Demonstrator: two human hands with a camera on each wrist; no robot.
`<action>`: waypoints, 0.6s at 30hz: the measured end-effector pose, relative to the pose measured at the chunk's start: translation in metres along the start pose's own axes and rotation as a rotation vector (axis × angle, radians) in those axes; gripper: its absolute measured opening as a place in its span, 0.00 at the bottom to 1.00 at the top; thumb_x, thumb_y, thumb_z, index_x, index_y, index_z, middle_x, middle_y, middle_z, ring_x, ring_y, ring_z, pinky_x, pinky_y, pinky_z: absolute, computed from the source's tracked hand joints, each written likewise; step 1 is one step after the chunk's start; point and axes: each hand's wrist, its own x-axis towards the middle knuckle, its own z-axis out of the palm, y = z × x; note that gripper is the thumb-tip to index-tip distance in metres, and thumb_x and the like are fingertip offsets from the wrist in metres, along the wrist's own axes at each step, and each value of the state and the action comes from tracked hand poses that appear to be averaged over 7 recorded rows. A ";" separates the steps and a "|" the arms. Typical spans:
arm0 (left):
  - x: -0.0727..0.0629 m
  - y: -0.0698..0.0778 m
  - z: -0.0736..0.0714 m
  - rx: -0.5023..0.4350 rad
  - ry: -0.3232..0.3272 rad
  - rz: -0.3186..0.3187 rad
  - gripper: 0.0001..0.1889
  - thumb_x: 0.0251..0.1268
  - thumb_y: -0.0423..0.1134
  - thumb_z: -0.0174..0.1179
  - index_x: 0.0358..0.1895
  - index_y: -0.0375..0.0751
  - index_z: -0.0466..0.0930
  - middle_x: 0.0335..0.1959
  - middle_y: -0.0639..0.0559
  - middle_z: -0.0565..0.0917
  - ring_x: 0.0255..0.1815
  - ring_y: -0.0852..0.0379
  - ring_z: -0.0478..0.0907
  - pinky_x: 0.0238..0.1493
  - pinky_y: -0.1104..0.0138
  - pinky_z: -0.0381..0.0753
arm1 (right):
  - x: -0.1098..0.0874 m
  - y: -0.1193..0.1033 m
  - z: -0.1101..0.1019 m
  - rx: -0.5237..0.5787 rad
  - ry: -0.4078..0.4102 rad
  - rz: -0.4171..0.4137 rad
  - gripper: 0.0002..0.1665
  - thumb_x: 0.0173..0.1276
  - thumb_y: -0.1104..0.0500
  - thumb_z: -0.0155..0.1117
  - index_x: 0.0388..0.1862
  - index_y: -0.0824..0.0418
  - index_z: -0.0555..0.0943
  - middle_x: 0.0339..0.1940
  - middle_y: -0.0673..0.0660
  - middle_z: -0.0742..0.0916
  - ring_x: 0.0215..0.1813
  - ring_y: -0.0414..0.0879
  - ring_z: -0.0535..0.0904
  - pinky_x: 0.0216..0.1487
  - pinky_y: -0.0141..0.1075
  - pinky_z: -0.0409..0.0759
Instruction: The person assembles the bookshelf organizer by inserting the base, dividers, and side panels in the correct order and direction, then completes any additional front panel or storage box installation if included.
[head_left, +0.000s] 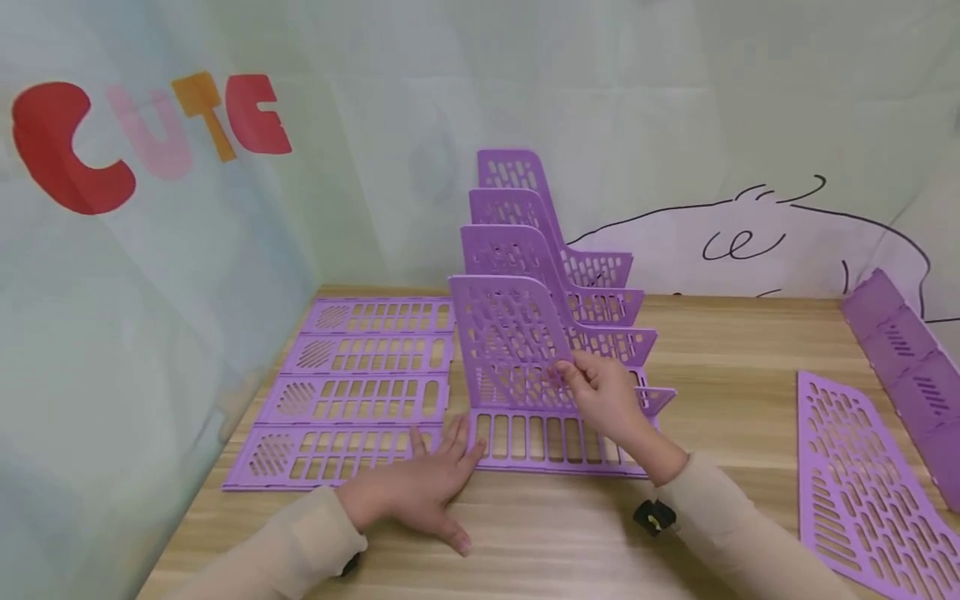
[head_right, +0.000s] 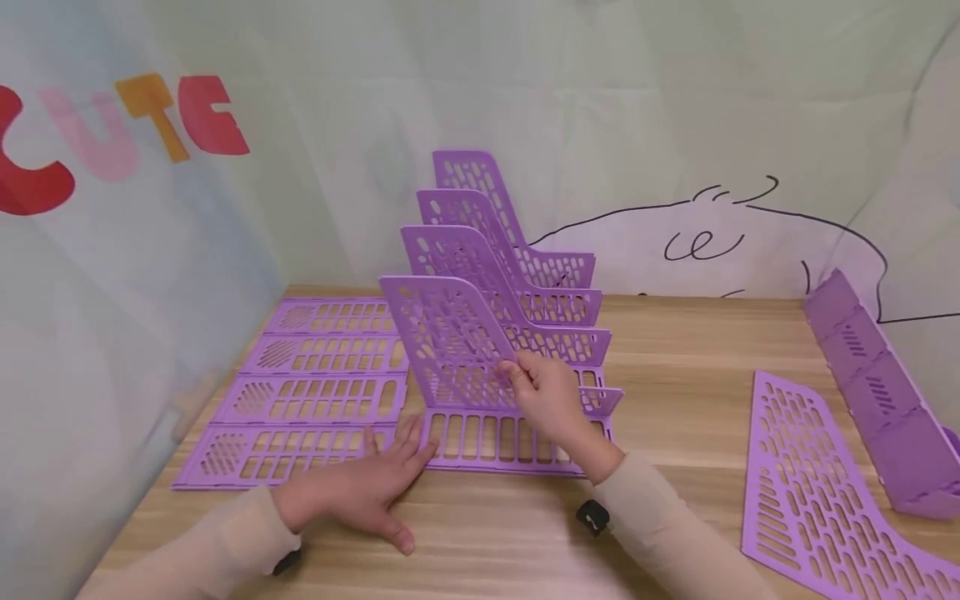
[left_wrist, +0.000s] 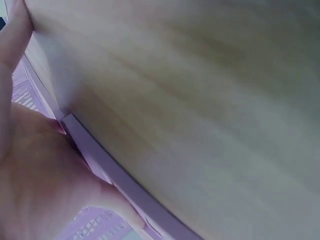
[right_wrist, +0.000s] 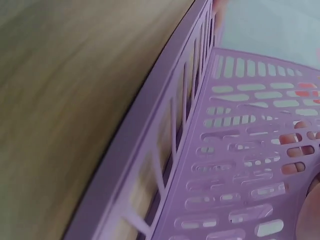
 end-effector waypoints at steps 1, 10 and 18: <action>0.000 0.001 0.000 -0.005 -0.001 0.000 0.66 0.43 0.71 0.64 0.76 0.30 0.41 0.74 0.26 0.30 0.75 0.35 0.23 0.56 0.25 0.19 | -0.001 0.001 -0.001 -0.004 -0.002 -0.014 0.22 0.71 0.63 0.58 0.15 0.59 0.68 0.09 0.45 0.64 0.14 0.31 0.53 0.15 0.27 0.50; 0.000 0.003 0.000 -0.052 0.027 -0.003 0.65 0.42 0.68 0.67 0.76 0.32 0.43 0.74 0.28 0.30 0.76 0.36 0.24 0.57 0.26 0.20 | -0.006 0.003 -0.023 0.013 -0.168 -0.054 0.08 0.72 0.63 0.58 0.43 0.66 0.82 0.24 0.53 0.83 0.24 0.37 0.76 0.26 0.31 0.78; -0.001 0.001 0.002 -0.059 0.039 -0.007 0.65 0.41 0.69 0.67 0.76 0.32 0.43 0.74 0.28 0.30 0.76 0.36 0.25 0.57 0.27 0.18 | -0.034 0.006 -0.099 -0.052 -0.100 -0.099 0.28 0.65 0.69 0.63 0.64 0.67 0.71 0.57 0.63 0.83 0.58 0.46 0.80 0.57 0.32 0.77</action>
